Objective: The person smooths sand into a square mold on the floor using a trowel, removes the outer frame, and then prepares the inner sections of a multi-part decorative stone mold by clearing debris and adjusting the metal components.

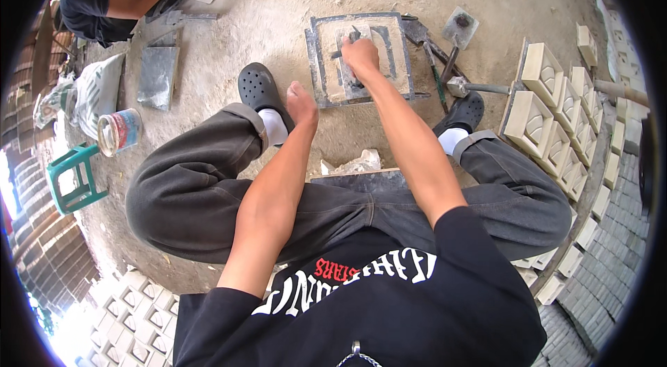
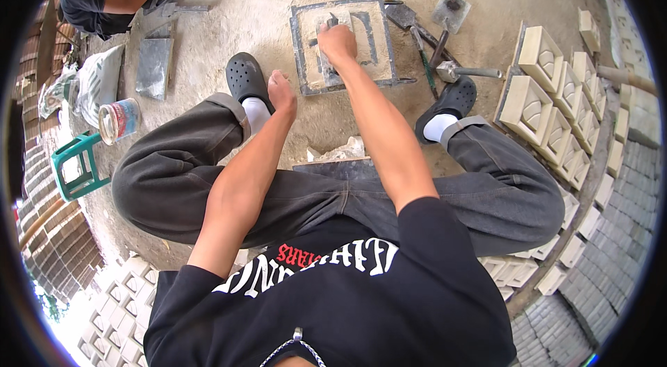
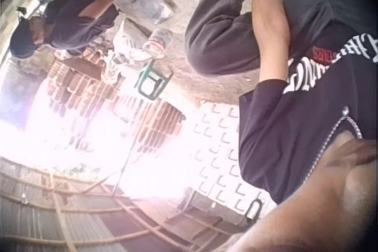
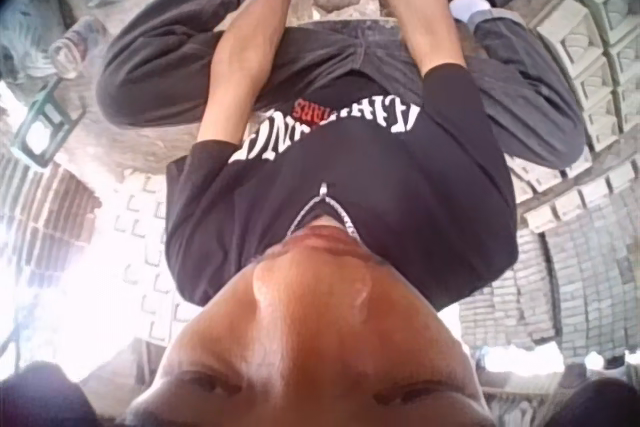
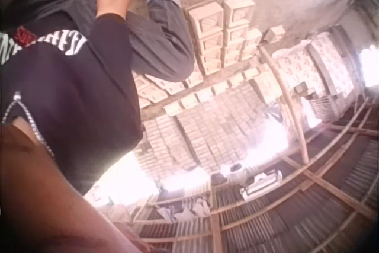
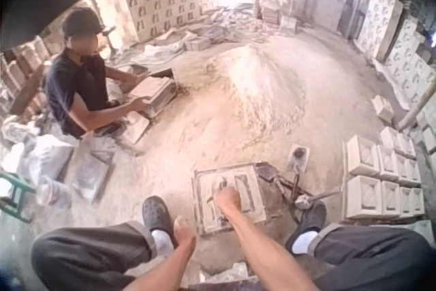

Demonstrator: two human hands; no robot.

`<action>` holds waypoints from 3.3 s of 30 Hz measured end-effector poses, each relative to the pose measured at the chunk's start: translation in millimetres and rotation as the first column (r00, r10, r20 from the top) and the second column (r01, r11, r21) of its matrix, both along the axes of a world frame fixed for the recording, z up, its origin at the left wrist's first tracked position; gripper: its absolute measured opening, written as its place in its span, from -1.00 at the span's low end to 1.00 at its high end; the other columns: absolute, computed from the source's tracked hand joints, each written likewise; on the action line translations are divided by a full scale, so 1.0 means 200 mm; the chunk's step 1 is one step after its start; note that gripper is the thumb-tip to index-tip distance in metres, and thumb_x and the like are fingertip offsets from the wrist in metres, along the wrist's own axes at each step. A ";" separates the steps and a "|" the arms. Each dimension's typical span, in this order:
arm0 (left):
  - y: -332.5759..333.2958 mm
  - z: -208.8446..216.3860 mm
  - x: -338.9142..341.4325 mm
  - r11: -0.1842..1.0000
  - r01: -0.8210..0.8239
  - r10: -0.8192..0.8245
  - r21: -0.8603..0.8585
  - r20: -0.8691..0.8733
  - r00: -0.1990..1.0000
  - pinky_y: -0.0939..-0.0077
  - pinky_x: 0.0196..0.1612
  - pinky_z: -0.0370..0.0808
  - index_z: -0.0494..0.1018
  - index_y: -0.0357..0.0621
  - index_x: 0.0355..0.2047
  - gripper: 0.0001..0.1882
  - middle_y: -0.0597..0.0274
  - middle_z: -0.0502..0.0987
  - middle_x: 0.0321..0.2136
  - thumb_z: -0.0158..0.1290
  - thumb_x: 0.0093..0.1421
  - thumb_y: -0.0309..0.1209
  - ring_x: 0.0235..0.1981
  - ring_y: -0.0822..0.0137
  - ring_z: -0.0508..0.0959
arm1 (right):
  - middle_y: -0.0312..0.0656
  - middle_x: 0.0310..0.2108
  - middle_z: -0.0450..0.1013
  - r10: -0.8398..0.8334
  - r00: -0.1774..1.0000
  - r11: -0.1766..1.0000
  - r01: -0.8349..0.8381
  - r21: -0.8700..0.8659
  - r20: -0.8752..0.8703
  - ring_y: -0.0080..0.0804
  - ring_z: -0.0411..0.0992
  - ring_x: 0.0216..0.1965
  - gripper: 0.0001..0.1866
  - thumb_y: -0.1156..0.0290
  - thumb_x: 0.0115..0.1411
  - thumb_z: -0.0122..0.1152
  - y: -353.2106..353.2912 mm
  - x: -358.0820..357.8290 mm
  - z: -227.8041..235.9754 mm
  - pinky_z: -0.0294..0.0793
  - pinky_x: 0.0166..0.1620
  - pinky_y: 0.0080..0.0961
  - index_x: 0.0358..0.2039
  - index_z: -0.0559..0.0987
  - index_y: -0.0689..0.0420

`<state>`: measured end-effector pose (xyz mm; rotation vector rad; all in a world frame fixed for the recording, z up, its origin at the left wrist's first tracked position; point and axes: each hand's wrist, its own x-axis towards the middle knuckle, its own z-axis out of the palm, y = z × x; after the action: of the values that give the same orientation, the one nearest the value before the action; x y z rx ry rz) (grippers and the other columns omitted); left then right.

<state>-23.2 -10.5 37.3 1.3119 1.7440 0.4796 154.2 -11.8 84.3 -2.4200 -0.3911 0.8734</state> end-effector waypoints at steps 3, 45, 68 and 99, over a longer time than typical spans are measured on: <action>0.06 -0.02 -0.07 0.993 -0.109 0.111 -0.036 0.061 0.992 0.13 -0.08 0.38 0.48 -0.34 -0.21 -0.41 -0.14 0.57 -0.28 -0.32 0.33 -0.02 -0.18 -0.10 0.54 | 0.02 -0.65 0.51 0.005 0.981 0.998 -0.017 -0.061 -0.194 -0.12 0.50 -0.67 -0.45 0.06 0.27 0.06 0.07 -0.09 0.15 0.52 -0.42 -0.21 -0.54 0.58 0.37; 0.01 -0.19 0.00 0.878 -0.291 0.427 -0.381 0.344 0.837 0.33 -0.09 0.43 0.50 -0.38 -0.17 -0.37 0.03 0.59 -0.29 -0.35 0.35 -0.02 -0.25 0.22 0.55 | 0.06 -0.66 0.49 0.043 0.987 0.997 -0.051 -0.051 -0.155 -0.14 0.49 -0.72 -0.45 0.10 0.27 0.05 0.17 -0.21 0.16 0.47 -0.57 -0.24 -0.60 0.54 0.40; 0.01 -0.07 0.14 0.988 -0.081 0.126 -0.131 0.389 0.913 0.36 0.03 0.34 0.44 -0.41 -0.07 -0.41 0.01 0.55 -0.16 -0.31 0.38 -0.06 -0.08 0.20 0.49 | -0.09 -0.83 0.33 -0.034 0.983 0.999 0.027 -0.038 -0.182 -0.23 0.35 -0.84 -0.37 0.03 0.25 0.08 -0.01 0.00 0.15 0.35 -0.67 -0.22 -0.78 0.42 0.30; 0.00 0.00 -0.05 0.981 0.082 -0.088 0.176 0.024 0.996 0.14 0.17 0.26 0.40 -0.41 0.01 -0.46 -0.26 0.44 0.00 -0.36 0.36 -0.19 0.08 -0.13 0.40 | 0.18 -0.23 0.55 0.010 0.976 0.999 -0.019 -0.039 -0.217 0.05 0.54 -0.14 -0.51 0.05 0.23 0.07 0.12 -0.14 0.09 0.52 -0.10 -0.17 -0.30 0.62 0.33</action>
<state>-33.7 -9.9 37.1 1.4876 1.6419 0.6120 126.9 12.9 102.2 -2.3295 -0.3104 1.1489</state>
